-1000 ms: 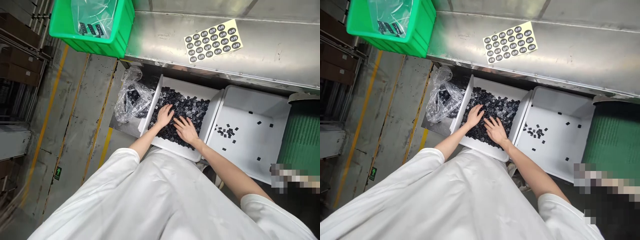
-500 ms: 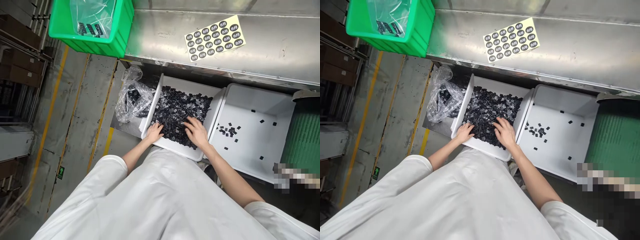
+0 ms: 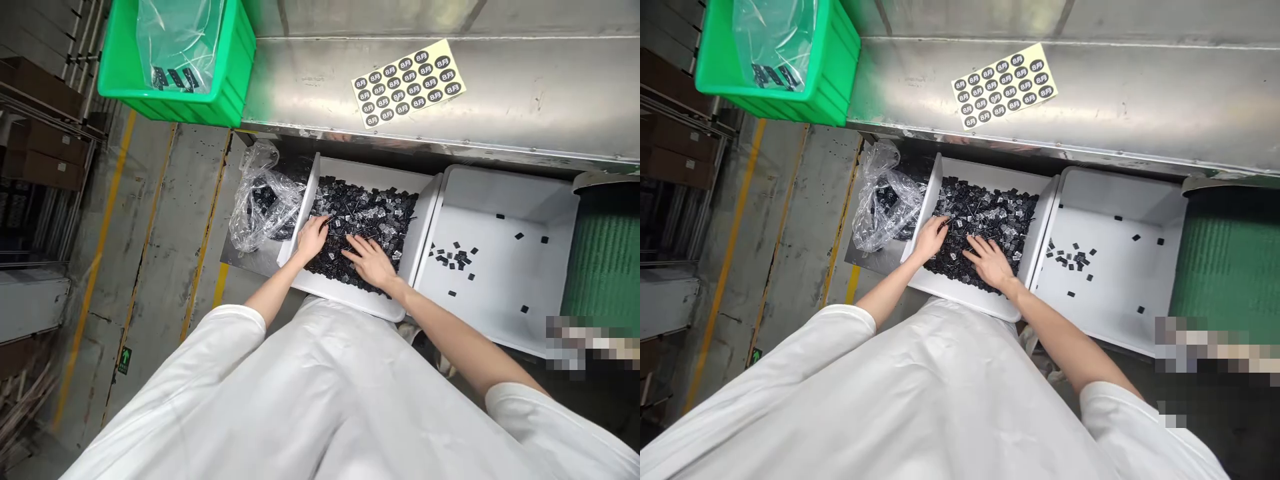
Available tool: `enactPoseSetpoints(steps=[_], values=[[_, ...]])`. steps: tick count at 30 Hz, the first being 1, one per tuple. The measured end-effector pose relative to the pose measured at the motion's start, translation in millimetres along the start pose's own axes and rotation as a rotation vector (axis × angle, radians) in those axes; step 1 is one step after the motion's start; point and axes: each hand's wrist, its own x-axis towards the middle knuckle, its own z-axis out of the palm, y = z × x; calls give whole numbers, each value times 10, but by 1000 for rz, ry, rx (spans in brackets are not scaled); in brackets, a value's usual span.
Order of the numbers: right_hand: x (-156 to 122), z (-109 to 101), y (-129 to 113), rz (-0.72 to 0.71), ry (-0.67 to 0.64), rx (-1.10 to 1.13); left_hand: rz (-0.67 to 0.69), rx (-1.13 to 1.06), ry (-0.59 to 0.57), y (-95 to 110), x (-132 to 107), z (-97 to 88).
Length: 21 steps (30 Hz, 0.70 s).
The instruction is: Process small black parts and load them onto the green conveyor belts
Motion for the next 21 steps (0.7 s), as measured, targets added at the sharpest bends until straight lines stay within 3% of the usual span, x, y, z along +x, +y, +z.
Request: enactPoseSetpoints(steps=[4,7,9,12,14,16,21], values=[[71,-342,566,116,106,5,14,6,-70,79,347,147],[206,-525,848,316,275,33,-73,-89,-132,166,607,338],[321,-532,924,541,385,110,-169,-214,-159,246,718,472],[481,-372,817,800,408,284,-281,-449,-214,349,703,634],[518,-215,595,749,382,333,-287,-537,-219,356,553,681],[457,-87,313,563,350,332,-244,-562,-189,299,315,656],[-84,-95,-142,148,133,264,-166,-579,-136,15,-369,284]])
